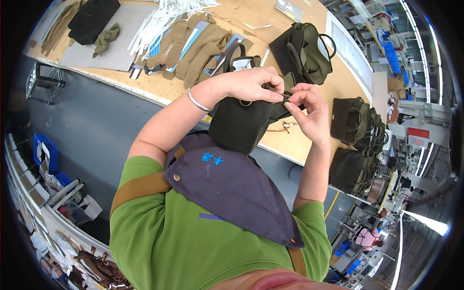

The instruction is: The person is assembling components of canvas bags, including checking interior linings and using a marking pen on the exterior.

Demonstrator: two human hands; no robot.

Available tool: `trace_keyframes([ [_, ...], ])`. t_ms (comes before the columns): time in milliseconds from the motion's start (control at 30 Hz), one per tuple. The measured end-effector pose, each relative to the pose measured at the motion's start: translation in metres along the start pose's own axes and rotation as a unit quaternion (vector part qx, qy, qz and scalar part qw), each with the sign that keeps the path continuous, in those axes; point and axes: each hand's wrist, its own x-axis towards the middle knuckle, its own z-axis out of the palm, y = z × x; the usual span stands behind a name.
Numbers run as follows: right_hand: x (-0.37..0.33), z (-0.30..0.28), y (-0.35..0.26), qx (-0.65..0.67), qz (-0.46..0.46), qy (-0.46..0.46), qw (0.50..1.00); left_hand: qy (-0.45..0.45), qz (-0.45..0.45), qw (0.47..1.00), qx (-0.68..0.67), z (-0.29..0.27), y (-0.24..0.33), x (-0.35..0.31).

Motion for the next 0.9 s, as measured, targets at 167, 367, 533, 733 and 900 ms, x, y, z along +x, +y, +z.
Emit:
trace_keyframes([
  [167,0.001,0.000,0.002,-0.006,0.013,-0.008,1.000,-0.046,-0.099,0.988,-0.110,-0.006,0.013,0.002],
  [367,0.002,-0.001,0.000,-0.016,0.002,-0.037,0.999,-0.022,-0.144,0.987,-0.071,-0.003,0.017,0.002],
  [533,0.004,-0.004,-0.003,-0.016,-0.007,-0.073,0.997,0.006,-0.159,0.986,-0.044,-0.001,0.022,-0.002],
  [733,0.007,-0.006,-0.001,-0.001,0.036,-0.069,0.997,0.027,-0.084,0.996,-0.022,-0.002,0.022,-0.003],
  [900,0.006,-0.005,-0.007,-0.011,0.038,-0.068,0.997,0.111,0.031,0.983,0.146,-0.006,0.036,-0.011],
])
